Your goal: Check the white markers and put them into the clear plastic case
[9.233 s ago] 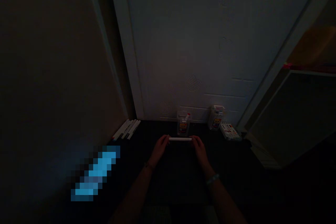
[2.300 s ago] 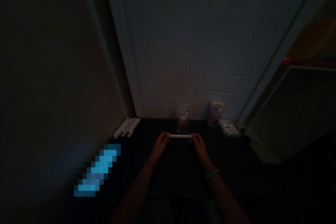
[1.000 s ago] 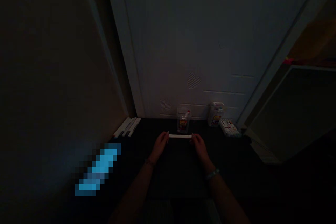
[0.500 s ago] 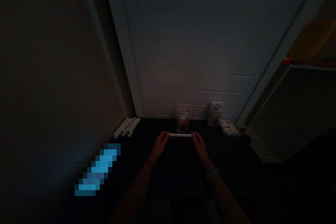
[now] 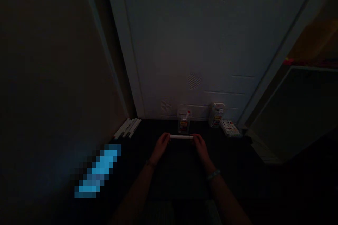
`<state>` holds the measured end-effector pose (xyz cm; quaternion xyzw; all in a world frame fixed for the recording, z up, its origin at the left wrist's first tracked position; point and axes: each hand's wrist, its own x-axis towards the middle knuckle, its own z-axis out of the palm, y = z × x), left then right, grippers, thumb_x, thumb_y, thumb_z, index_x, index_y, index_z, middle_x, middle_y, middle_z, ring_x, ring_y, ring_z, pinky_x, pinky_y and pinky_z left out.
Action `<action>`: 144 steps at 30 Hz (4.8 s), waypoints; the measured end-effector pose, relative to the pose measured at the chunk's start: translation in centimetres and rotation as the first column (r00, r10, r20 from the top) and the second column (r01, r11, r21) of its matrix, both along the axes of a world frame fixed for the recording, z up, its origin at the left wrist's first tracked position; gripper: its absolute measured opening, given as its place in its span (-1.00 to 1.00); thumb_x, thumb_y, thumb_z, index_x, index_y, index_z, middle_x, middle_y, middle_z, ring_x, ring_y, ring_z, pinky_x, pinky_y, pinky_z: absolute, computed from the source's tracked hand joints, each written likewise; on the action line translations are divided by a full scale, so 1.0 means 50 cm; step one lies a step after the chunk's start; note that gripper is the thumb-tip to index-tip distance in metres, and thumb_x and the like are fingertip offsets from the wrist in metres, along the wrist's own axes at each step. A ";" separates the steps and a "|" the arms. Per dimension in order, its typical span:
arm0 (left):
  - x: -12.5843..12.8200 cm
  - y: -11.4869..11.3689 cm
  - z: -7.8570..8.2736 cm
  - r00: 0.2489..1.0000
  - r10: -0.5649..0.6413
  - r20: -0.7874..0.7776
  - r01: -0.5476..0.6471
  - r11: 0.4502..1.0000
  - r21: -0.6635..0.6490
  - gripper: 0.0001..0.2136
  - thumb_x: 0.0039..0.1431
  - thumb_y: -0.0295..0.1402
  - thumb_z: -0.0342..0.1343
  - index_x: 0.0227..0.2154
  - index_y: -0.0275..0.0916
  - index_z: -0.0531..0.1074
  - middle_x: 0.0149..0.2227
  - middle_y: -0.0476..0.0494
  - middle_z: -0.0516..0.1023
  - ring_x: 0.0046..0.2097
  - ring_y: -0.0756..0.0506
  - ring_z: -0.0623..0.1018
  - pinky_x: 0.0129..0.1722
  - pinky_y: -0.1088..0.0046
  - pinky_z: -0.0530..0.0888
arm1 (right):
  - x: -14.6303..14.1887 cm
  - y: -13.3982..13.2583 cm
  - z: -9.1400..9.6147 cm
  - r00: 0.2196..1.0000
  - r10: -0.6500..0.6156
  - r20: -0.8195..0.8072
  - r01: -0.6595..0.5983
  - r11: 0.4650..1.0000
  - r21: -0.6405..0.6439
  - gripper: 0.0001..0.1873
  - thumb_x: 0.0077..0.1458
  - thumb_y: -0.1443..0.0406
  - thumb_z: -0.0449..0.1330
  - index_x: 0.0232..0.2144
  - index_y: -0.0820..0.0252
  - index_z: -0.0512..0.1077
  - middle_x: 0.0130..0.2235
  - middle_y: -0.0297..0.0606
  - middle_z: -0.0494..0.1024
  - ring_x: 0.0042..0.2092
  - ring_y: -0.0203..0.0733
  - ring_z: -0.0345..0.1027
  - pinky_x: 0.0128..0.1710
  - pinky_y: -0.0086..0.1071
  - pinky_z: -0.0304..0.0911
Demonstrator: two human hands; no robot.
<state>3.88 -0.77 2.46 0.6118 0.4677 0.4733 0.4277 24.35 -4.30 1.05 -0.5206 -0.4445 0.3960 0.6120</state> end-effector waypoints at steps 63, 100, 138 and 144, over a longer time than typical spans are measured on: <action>-0.002 0.013 -0.023 0.993 -0.025 0.112 0.022 0.999 0.028 -0.70 0.02 -0.12 0.04 -0.28 -0.23 0.37 -0.43 0.01 0.39 -0.41 0.02 0.38 -0.40 0.54 0.32 | 0.002 -0.004 0.004 1.000 -0.001 0.029 0.001 1.000 0.008 -0.61 -0.02 -0.01 0.08 -0.25 0.12 0.41 -0.40 -0.31 0.42 -0.39 -0.23 0.27 -0.39 -0.40 0.19; 0.006 -0.030 0.018 0.997 0.026 -0.067 -0.026 1.000 0.001 -0.71 0.09 -0.14 -0.06 -0.22 -0.18 0.35 -0.53 0.05 0.30 -0.45 -0.01 0.31 -0.41 0.53 0.27 | -0.008 -0.011 0.012 0.995 0.079 0.059 -0.080 0.997 0.012 -0.57 -0.01 -0.02 0.07 -0.23 0.15 0.43 -0.42 -0.30 0.42 -0.38 -0.23 0.27 -0.39 -0.42 0.18; 0.007 -0.027 0.009 0.994 -0.042 -0.106 0.045 0.999 0.024 -0.70 0.09 -0.13 -0.04 -0.21 -0.19 0.37 -0.41 0.00 0.41 -0.39 -0.02 0.38 -0.37 0.52 0.32 | -0.003 -0.007 0.010 0.997 0.039 0.062 -0.039 0.999 -0.001 -0.58 -0.04 -0.02 0.09 -0.27 0.13 0.44 -0.46 -0.34 0.41 -0.42 -0.24 0.24 -0.42 -0.42 0.16; 0.005 -0.025 0.008 0.987 -0.066 -0.147 0.073 0.996 0.044 -0.70 0.09 -0.13 -0.04 -0.19 -0.19 0.36 -0.32 -0.02 0.42 -0.32 -0.03 0.39 -0.32 0.51 0.34 | 0.001 -0.001 0.000 0.997 0.046 0.054 -0.046 0.999 -0.003 -0.59 -0.02 0.00 0.08 -0.25 0.15 0.43 -0.44 -0.33 0.40 -0.41 -0.25 0.23 -0.42 -0.43 0.16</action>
